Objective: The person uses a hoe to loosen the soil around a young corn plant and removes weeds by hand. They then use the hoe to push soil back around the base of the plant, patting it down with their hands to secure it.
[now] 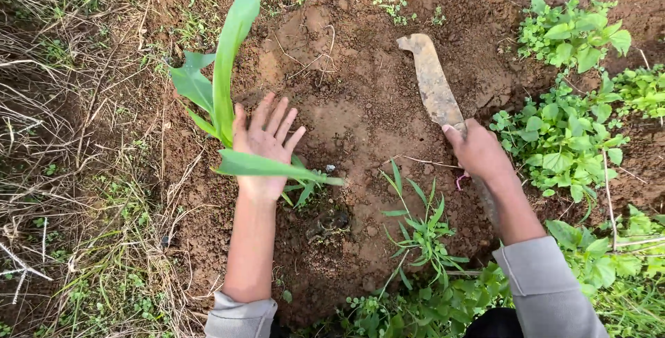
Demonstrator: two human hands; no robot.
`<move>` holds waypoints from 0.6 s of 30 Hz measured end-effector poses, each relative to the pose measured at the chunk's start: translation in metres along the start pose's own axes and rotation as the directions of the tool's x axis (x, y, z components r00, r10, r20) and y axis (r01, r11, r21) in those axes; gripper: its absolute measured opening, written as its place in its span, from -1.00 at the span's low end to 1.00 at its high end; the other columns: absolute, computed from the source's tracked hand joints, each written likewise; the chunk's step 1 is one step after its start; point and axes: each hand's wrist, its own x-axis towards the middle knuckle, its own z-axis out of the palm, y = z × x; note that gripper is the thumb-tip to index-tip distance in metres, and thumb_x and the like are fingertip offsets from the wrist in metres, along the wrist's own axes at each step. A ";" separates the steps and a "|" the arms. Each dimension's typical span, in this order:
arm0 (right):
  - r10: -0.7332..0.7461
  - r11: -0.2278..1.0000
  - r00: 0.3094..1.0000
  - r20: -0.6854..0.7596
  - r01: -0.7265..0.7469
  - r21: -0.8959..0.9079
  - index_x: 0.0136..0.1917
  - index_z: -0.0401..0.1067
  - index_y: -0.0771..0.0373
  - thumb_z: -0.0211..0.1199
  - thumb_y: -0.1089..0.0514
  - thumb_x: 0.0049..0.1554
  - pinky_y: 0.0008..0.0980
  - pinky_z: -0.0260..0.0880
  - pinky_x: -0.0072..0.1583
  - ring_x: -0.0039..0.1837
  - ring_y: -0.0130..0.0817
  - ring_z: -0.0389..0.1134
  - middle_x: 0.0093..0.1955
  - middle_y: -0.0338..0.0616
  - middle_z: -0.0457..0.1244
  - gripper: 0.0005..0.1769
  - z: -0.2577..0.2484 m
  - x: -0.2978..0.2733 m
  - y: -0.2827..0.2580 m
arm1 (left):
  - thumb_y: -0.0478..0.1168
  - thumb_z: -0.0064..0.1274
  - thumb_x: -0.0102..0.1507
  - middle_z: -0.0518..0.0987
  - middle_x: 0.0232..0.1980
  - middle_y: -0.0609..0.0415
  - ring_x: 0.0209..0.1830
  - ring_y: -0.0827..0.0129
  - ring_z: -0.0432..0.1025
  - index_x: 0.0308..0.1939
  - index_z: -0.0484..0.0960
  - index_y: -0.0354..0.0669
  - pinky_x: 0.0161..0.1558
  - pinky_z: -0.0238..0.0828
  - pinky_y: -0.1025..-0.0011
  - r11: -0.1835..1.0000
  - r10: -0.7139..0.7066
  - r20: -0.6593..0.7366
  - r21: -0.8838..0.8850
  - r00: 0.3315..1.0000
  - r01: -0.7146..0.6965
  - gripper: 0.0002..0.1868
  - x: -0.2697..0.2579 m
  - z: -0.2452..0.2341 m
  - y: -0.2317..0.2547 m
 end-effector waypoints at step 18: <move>-0.099 0.858 0.986 0.135 0.154 -0.490 0.13 0.27 0.29 0.00 -0.18 0.27 0.16 0.53 0.12 0.05 0.30 0.49 -0.04 0.42 0.38 -0.53 -0.004 -0.062 0.038 | 0.07 -0.40 0.44 0.03 0.59 -0.33 0.63 -0.12 -0.10 0.52 0.08 -0.23 0.55 -0.25 -0.06 0.997 0.002 -0.024 0.083 1.000 0.000 -0.35 0.007 -0.002 -0.011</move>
